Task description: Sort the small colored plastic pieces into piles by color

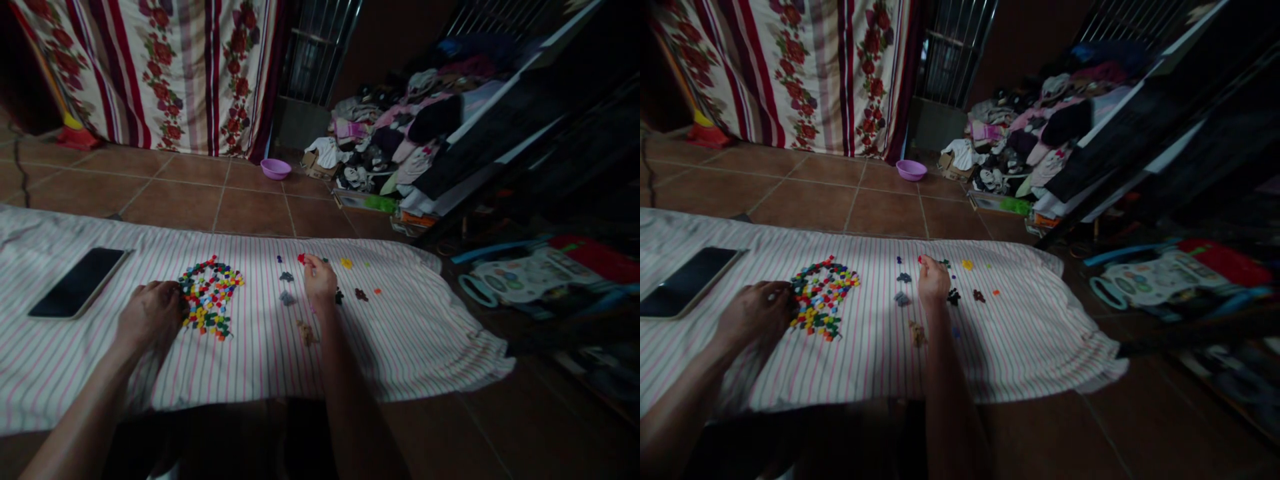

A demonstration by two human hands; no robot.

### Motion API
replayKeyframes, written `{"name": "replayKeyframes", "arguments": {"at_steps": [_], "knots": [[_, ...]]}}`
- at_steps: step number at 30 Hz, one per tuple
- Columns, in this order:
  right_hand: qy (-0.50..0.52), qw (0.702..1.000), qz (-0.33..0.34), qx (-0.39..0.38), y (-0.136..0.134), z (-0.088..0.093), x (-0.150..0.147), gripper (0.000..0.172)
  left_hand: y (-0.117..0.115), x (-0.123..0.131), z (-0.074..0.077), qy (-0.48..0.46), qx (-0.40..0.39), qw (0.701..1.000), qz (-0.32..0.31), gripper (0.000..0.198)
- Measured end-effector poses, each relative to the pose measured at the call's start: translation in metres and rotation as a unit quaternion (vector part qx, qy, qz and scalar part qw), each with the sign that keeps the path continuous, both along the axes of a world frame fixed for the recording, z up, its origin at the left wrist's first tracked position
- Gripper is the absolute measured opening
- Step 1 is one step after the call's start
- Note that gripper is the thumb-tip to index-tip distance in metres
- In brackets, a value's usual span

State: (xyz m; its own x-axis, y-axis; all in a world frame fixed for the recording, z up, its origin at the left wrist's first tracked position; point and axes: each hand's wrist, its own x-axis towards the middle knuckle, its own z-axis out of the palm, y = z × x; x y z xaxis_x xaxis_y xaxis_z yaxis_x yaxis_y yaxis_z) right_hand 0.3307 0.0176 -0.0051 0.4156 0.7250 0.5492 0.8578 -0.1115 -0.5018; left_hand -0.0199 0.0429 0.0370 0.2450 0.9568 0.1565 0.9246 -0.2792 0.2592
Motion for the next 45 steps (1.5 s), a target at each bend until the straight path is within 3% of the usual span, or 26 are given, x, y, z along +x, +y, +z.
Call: {"name": "replayKeyframes", "arguments": {"at_steps": [4,7,10,15,20,24,28,37,45], "knots": [[-0.001,1.000,0.024,-0.017,0.010,0.000,-0.026,0.030,-0.003,0.002,0.005,0.044,-0.007,0.999,-0.023,0.023],[-0.007,1.000,0.015,-0.011,0.011,0.000,-0.027,0.030,-0.003,0.001,0.006,0.027,-0.010,0.999,-0.017,0.027],[-0.001,0.999,-0.048,-0.013,0.004,0.001,-0.010,0.031,-0.001,-0.002,0.005,0.000,-0.015,1.000,-0.009,0.028],[0.007,0.976,-0.203,-0.081,-0.020,0.003,0.028,0.032,0.002,-0.006,0.001,-0.017,-0.018,1.000,-0.016,0.030],[0.029,0.960,-0.224,-0.163,-0.032,0.001,0.046,0.032,0.005,-0.007,-0.003,-0.022,-0.014,1.000,-0.001,0.033],[0.013,0.961,-0.219,-0.168,-0.031,0.002,0.047,0.031,0.003,-0.006,-0.003,-0.015,-0.008,1.000,-0.005,0.032],[0.011,0.971,-0.202,-0.126,-0.024,0.002,0.041,0.032,0.001,-0.004,-0.002,-0.010,-0.010,1.000,0.003,0.037],[0.059,0.997,-0.022,-0.035,0.018,-0.009,0.008,0.032,0.007,-0.008,-0.006,-0.003,-0.040,0.999,0.005,0.043],[0.076,0.994,0.058,-0.054,0.038,-0.015,-0.020,0.035,0.005,-0.010,-0.009,-0.012,-0.023,0.999,0.019,0.040]]}}
